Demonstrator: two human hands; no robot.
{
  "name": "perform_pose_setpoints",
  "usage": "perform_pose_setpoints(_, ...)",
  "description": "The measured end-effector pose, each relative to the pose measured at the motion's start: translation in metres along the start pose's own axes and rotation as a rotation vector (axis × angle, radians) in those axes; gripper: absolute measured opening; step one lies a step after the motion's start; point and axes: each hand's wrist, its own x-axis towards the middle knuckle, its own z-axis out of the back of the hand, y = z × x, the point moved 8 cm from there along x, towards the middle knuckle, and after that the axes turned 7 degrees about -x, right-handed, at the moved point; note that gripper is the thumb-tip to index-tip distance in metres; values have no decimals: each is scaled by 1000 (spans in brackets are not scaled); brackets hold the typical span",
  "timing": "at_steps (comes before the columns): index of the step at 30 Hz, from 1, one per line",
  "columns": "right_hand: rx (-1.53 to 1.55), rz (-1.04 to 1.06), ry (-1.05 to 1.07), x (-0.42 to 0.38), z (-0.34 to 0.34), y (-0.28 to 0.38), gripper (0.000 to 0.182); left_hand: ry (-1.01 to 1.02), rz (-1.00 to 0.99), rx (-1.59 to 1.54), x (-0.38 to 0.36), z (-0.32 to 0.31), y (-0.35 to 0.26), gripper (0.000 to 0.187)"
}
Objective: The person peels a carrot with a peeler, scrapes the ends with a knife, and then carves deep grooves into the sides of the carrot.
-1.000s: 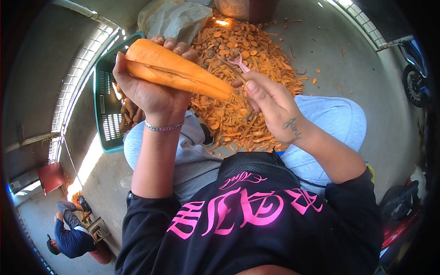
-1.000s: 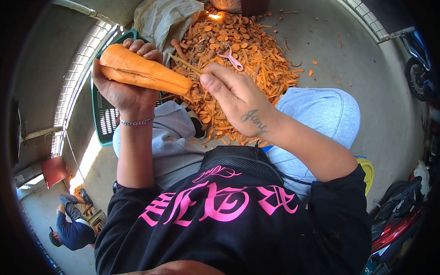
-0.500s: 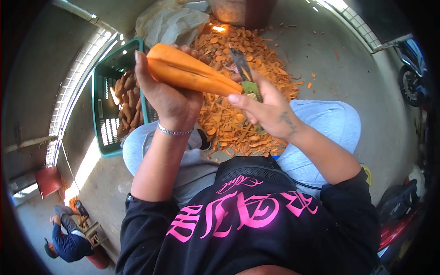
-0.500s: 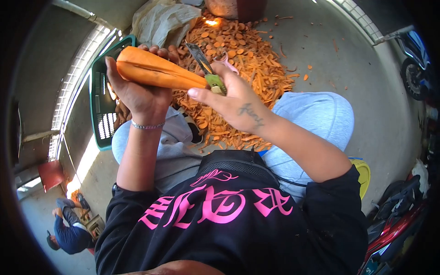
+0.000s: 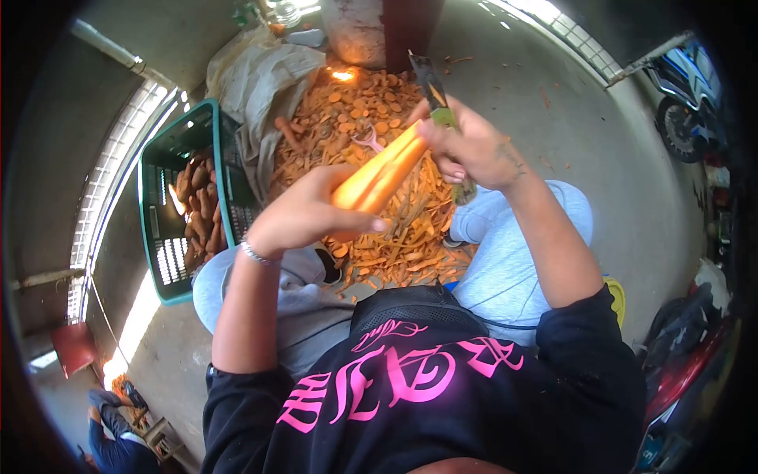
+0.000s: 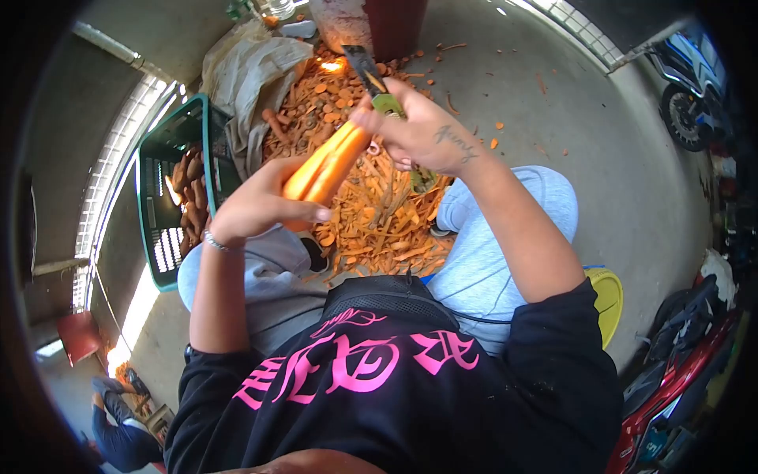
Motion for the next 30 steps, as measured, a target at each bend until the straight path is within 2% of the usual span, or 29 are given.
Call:
perform_pose_setpoints(1,164,-14,29,1,1,-5,29,-11,34,39,0,-1,3,60)
perform_pose_setpoints(3,482,-49,79,5,6,-17,22,-31,-63,-11,1,5,0,59)
perform_pose_setpoints(5,362,-68,-13,11,13,-31,14,-76,-171,-53,1,12,-4,61)
perform_pose_setpoints(8,255,-112,-59,14,5,-45,13,-113,-180,-166,0,19,-6,62)
perform_pose_setpoints(11,186,-274,49,8,-16,-55,15,-83,-106,-132,4,21,3,59)
perform_pose_setpoints(15,379,-231,254,8,-33,-62,22,-112,-177,-7,4,20,-1,65)
perform_pose_setpoints(18,466,-235,324,8,-45,-66,29,-189,-233,60,5,22,4,62)
perform_pose_setpoints(21,260,-232,300,4,-52,-59,30,-167,-220,149,4,16,1,64)
perform_pose_setpoints(25,47,-252,293,4,-51,-62,47,-185,-167,173,7,8,4,56)
perform_pose_setpoints(28,-172,-116,243,8,-53,-50,61,-304,-161,257,4,6,2,48)
perform_pose_setpoints(30,-195,-101,144,10,-51,-52,66,-364,-132,287,2,4,-1,45)
